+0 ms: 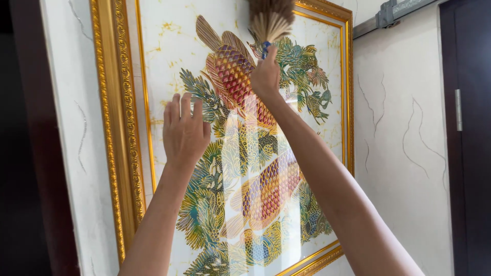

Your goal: The recorder uses a feather duster and cleaning supplies to dust chairs, picture frames, and a cabinet.

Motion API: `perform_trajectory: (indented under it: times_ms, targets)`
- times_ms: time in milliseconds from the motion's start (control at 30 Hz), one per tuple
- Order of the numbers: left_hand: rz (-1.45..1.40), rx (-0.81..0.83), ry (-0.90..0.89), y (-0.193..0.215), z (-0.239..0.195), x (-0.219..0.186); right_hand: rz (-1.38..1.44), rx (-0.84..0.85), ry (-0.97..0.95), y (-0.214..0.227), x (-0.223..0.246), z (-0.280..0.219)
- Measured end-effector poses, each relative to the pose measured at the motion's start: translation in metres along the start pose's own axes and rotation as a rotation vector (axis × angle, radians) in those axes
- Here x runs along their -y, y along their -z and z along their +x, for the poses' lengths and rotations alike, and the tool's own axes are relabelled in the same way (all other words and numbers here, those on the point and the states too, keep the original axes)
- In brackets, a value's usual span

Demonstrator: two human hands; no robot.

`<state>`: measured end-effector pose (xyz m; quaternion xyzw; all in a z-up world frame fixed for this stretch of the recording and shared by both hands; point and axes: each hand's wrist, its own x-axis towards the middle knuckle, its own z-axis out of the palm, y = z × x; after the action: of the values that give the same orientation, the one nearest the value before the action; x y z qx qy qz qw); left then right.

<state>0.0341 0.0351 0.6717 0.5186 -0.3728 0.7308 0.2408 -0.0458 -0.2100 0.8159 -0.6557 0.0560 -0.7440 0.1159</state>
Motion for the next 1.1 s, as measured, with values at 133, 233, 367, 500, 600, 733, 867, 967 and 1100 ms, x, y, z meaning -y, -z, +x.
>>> perform_trajectory:
  times_ms: [133, 233, 367, 500, 600, 733, 867, 967, 1100]
  targets:
    - [-0.104, -0.033, -0.025, -0.012, 0.004, -0.031, 0.099, 0.069, 0.053, 0.004, 0.021, -0.018]
    - [-0.142, -0.034, -0.029, -0.023, 0.004, -0.053, 0.081, 0.028, 0.315, 0.002, -0.005, -0.017]
    - [-0.177, -0.016, -0.029, -0.031, 0.008, -0.071, 0.021, 0.024, 0.305, 0.038, -0.014, -0.013]
    - [-0.201, 0.037, -0.011, -0.04, 0.007, -0.08, -0.019, 0.032, 0.06, 0.065, -0.069, 0.007]
    - [-0.189, 0.07, -0.009, -0.046, 0.002, -0.088, -0.09, -0.033, -0.015, 0.086, -0.124, 0.014]
    - [-0.121, 0.15, -0.036, -0.053, -0.001, -0.095, -0.142, -0.121, -0.157, 0.116, -0.174, 0.019]
    - [-0.088, 0.155, -0.054, -0.058, -0.005, -0.099, -0.128, -0.13, -0.282, 0.135, -0.225, 0.02]
    - [-0.052, 0.198, -0.047, -0.061, -0.008, -0.101, -0.168, -0.16, -0.249, 0.141, -0.271, 0.023]
    - [-0.036, 0.208, -0.056, -0.063, -0.011, -0.104, -0.254, -0.2, -0.118, 0.153, -0.287, 0.021]
